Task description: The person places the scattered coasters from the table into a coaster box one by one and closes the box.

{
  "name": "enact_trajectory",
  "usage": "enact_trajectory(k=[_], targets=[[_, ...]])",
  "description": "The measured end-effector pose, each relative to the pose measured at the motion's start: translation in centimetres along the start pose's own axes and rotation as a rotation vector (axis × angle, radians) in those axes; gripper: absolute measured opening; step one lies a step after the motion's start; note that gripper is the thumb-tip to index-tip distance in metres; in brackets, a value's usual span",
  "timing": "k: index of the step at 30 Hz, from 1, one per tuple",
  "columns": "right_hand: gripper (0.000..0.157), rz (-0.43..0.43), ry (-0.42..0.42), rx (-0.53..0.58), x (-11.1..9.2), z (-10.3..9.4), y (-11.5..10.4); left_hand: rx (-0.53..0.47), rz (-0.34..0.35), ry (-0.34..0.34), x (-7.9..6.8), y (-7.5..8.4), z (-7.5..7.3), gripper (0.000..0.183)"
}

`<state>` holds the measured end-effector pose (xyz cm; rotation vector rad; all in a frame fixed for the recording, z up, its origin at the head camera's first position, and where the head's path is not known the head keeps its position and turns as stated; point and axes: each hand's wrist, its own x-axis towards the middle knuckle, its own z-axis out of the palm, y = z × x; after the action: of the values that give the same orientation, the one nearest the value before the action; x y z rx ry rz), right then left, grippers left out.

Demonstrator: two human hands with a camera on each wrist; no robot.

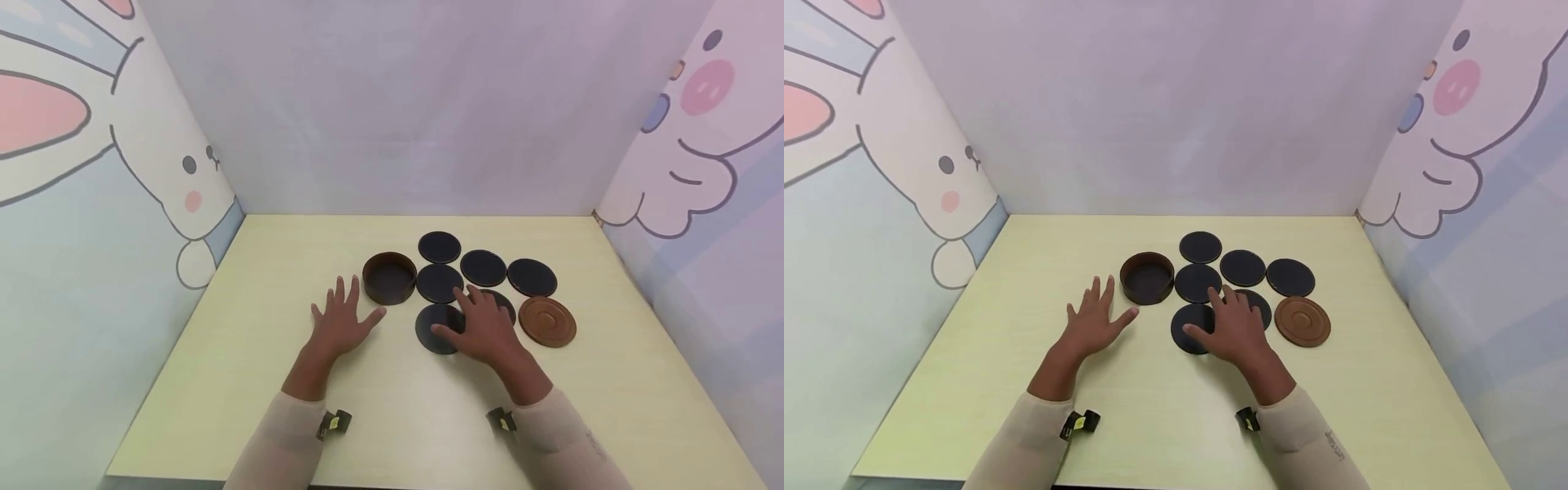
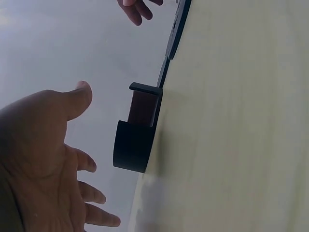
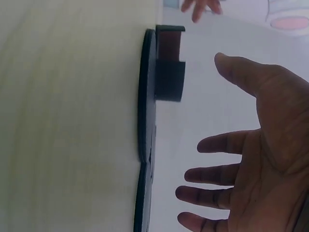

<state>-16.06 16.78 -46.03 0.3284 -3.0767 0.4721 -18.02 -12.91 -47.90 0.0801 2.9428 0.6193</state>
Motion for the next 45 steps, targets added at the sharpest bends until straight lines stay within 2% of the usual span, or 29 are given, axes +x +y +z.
enact_trajectory(k=[7, 13, 17, 21, 25, 27, 30, 40, 45], targets=[[0.097, -0.114, -0.068, -0.065, 0.8, 0.3, -1.9, -0.057, 0.028, -0.082, 0.2, 0.3, -0.8, 0.103], [0.100, -0.158, -0.121, -0.122, 1.1, 0.5, -2.6, -0.078, 0.014, -0.121, 1.2, 0.4, -1.1, 0.099], [0.106, -0.175, -0.166, -0.110, 1.3, 0.5, -2.6, -0.134, 0.039, -0.120, 2.4, 0.4, -1.0, 0.098], [0.111, -0.193, -0.199, -0.071, 1.8, 0.4, -2.7, -0.236, 0.098, -0.075, 3.8, 0.1, -0.7, 0.094], [0.115, -0.199, -0.239, -0.041, 2.3, 0.5, -2.8, -0.299, 0.066, -0.046, 4.6, -0.1, -0.6, 0.102], [0.115, -0.198, -0.253, -0.040, 2.4, 0.6, -2.8, -0.299, 0.028, -0.052, 4.8, -0.1, -0.6, 0.109], [0.115, -0.197, -0.256, -0.040, 2.6, 0.7, -2.8, -0.286, 0.014, -0.057, 5.2, -0.1, -0.5, 0.110], [0.112, -0.201, -0.275, -0.025, 3.1, 0.9, -2.7, -0.189, -0.052, -0.032, 5.8, 0.2, -0.1, 0.089], [0.110, -0.204, -0.297, -0.035, 3.2, 1.1, -2.7, -0.169, -0.051, -0.022, 5.9, 0.1, 0.1, 0.090]])
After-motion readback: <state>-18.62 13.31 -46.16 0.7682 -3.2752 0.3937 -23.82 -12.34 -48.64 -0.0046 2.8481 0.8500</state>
